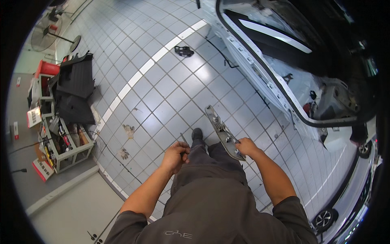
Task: The person removes a metal bracket from a green plastic car door panel using a screwdriver, then reattaches the bracket to the panel and secures it with screws. The person works inside a car with the door open in a garage.
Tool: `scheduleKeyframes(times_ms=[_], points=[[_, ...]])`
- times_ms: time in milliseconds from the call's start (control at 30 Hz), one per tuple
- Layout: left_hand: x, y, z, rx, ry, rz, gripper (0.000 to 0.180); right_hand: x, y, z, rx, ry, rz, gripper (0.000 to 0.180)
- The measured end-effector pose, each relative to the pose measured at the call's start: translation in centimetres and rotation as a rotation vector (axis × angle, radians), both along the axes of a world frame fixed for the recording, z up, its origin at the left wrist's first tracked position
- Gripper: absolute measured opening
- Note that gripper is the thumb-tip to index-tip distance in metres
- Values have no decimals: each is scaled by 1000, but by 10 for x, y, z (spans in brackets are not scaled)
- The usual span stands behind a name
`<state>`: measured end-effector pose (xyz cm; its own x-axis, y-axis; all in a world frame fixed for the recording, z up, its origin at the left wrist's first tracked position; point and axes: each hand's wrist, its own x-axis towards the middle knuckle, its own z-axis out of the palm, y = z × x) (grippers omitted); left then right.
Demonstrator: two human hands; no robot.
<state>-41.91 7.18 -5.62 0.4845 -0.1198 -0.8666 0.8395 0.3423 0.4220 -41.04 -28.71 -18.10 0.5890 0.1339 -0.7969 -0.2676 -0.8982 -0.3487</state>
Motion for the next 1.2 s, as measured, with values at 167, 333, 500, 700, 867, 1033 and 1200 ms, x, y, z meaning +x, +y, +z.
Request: scheduleKeyframes(times_ms=[167,333,500,700,867,1033,1200], points=[[-5,27,-7,-16,40,35,17,3,15,5,-268,12,38,56],[0,30,-25,-86,39,11,10,-20,-12,6,-340,29,-79,50],[15,9,-42,-75,-82,-77,9,-63,-61,-4,-291,-32,-256,39],[47,-29,-33,-128,-104,-144,8,-99,-108,22,-166,69,-652,35],[71,-79,-23,-48,-61,-126,8,-120,-171,1,-139,139,-740,35],[92,-152,-29,13,-53,-120,12,-104,-240,-22,-49,165,-847,34],[111,-240,-58,5,-153,-179,8,-80,-319,-22,142,154,-916,36]])
